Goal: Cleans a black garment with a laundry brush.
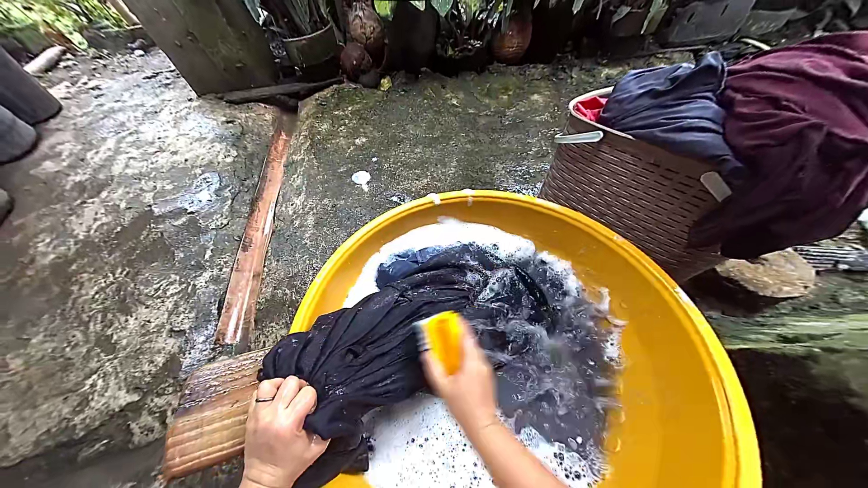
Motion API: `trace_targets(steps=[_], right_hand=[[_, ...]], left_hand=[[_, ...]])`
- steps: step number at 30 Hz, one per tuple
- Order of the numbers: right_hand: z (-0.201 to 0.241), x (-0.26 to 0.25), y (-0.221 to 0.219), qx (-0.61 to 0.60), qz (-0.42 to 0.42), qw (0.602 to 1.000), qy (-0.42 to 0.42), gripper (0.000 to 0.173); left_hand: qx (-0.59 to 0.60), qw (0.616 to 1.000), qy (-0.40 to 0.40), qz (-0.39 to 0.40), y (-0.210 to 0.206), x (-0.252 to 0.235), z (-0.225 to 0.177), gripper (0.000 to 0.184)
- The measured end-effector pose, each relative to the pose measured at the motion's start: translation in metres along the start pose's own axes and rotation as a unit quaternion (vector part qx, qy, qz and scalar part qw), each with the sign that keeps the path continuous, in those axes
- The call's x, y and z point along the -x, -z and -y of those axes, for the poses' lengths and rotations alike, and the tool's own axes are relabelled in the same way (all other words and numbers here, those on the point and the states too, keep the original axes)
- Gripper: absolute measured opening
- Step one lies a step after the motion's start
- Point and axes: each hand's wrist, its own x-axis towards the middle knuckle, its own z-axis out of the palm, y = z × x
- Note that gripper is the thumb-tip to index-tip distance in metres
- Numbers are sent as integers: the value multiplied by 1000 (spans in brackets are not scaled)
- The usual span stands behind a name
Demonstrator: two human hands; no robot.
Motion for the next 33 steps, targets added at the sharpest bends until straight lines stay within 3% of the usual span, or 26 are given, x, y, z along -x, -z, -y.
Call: trace_targets(steps=[2,3,4,7,11,14,17,19,21,23,25,27,30,33], right_hand=[[51,38,-39,-13,-2,980,200,74],[57,41,-48,-5,-15,964,264,73],[48,34,-46,10,-13,963,269,71],[-43,-19,-1,128,33,989,74,68],[-132,-47,70,196,13,968,-157,74],[-146,-15,78,119,-101,942,-297,73],[-114,14,53,3,-94,907,-410,67],[-64,17,44,-81,-55,934,-344,68],[-4,16,48,-152,10,968,-201,65],[48,9,67,-209,84,971,-77,66],[80,-1,94,-251,124,959,-34,62],[81,-3,118,-292,115,948,-54,54],[41,8,140,-357,77,923,-121,45],[1,28,130,-471,73,852,-216,44]], left_hand=[[0,1000,1,3,2,0,-1,41],[2,1000,0,3,3,0,0,43],[0,1000,-1,3,4,0,0,41],[-2,1000,3,7,1,-1,-1,36],[-7,1000,5,18,4,-6,-3,40],[-14,998,14,54,8,-14,-7,43],[-48,983,46,173,20,-30,-18,36],[-71,939,98,321,36,-55,-29,33],[-69,863,160,475,54,-87,-40,40],[-9,825,209,524,66,-105,-41,45],[75,826,258,495,87,-119,-45,40],[120,850,269,436,113,-136,-59,31],[158,872,289,361,153,-173,-88,31],[220,875,323,287,193,-205,-126,33]])
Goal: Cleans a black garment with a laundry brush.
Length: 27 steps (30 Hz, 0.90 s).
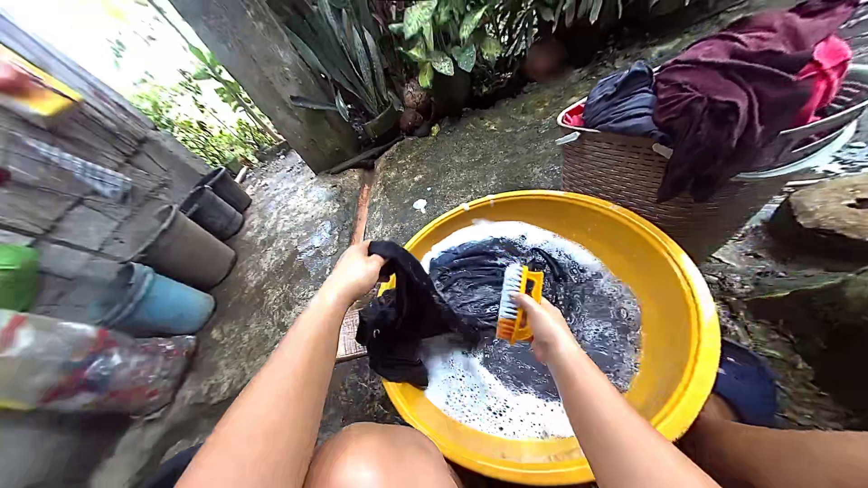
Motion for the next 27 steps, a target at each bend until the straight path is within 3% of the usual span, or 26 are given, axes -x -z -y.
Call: trace_targets(steps=[3,6,10,14,17,21,23,27], right_hand=[[-20,3,12,-75,29,995,-60,44],[-18,10,14,-131,66,987,-69,40],[14,22,9,-242,130,961,-10,35],[65,40,6,-346,250,903,57,36],[100,53,8,-364,295,877,110,28],[124,49,18,-239,264,917,178,27],[125,44,21,-194,220,939,182,29],[126,31,17,-222,166,935,220,26]], left_hand=[[99,993,-8,-68,1,21,-49,34],[217,968,-13,-127,-14,38,-83,38],[342,922,-38,-178,-43,59,-125,35],[321,926,-50,-192,-51,64,-151,36],[309,933,-55,-176,-55,48,-147,40],[306,946,-35,-106,-81,15,-105,43],[294,949,-56,-99,-111,7,-68,39],[232,964,-78,-102,-189,-7,5,34]])
